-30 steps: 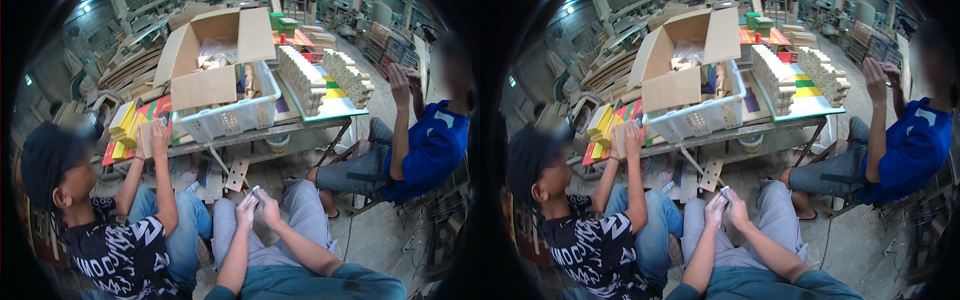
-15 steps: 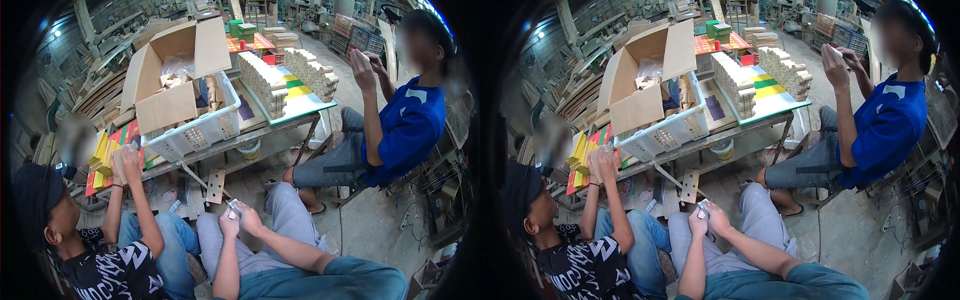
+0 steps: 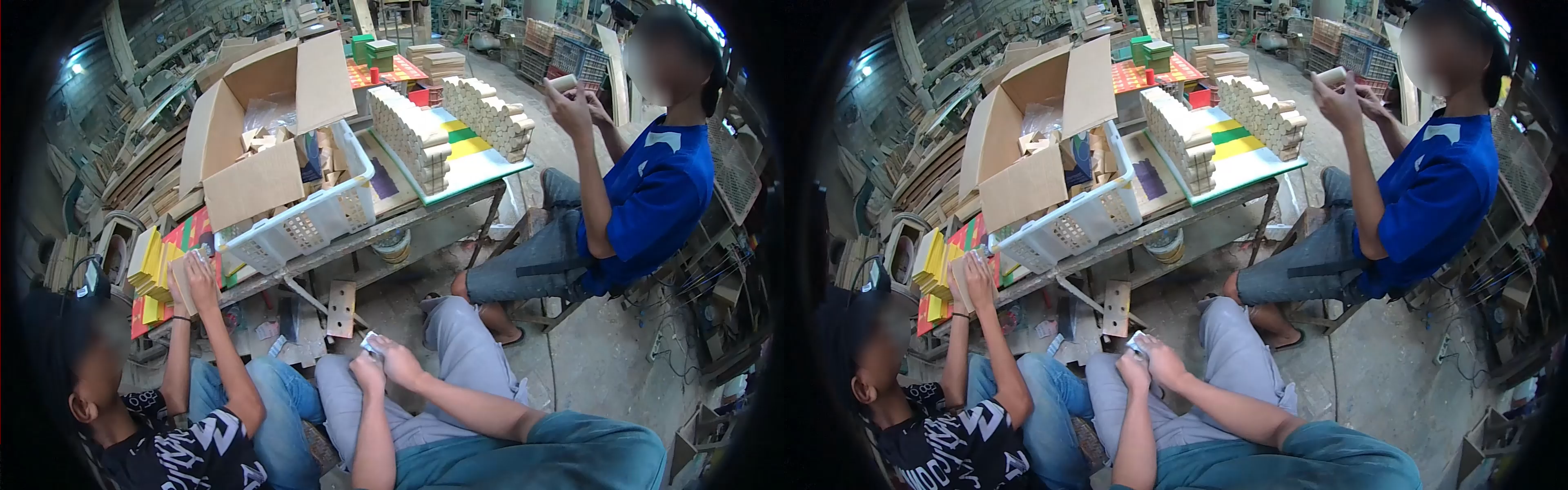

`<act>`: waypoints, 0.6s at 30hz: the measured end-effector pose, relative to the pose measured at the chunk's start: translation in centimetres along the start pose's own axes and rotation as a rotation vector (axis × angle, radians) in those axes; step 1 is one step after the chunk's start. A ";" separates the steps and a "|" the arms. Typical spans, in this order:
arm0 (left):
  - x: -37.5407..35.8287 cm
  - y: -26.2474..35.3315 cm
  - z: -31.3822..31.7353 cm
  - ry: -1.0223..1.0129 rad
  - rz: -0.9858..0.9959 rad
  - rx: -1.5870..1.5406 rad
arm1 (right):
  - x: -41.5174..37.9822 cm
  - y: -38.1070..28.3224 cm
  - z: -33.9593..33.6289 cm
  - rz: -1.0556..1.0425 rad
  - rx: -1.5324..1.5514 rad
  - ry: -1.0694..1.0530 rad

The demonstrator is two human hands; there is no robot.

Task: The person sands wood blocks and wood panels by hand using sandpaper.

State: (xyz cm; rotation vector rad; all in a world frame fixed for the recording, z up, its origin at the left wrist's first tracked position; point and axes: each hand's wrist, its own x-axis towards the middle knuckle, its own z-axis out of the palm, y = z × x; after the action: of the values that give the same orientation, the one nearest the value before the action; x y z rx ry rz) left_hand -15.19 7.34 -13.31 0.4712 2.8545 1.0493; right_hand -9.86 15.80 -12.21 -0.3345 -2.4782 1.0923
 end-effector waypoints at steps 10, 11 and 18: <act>-0.5 0.4 -0.7 0.041 -0.025 -0.279 | 1.0 0.9 -2.0 0.131 0.186 0.056; -0.6 0.9 -1.1 0.022 -0.036 -0.272 | 0.6 0.0 -2.3 0.132 0.210 -0.010; -0.9 1.6 -0.7 0.061 0.021 -0.291 | 1.0 1.1 -1.3 0.223 0.092 -0.188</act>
State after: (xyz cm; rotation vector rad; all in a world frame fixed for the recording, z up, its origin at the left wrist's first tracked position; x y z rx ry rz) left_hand -14.07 7.80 -11.78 0.4524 2.6847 1.4760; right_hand -10.06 17.72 -11.96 -0.5111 -2.5891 1.3806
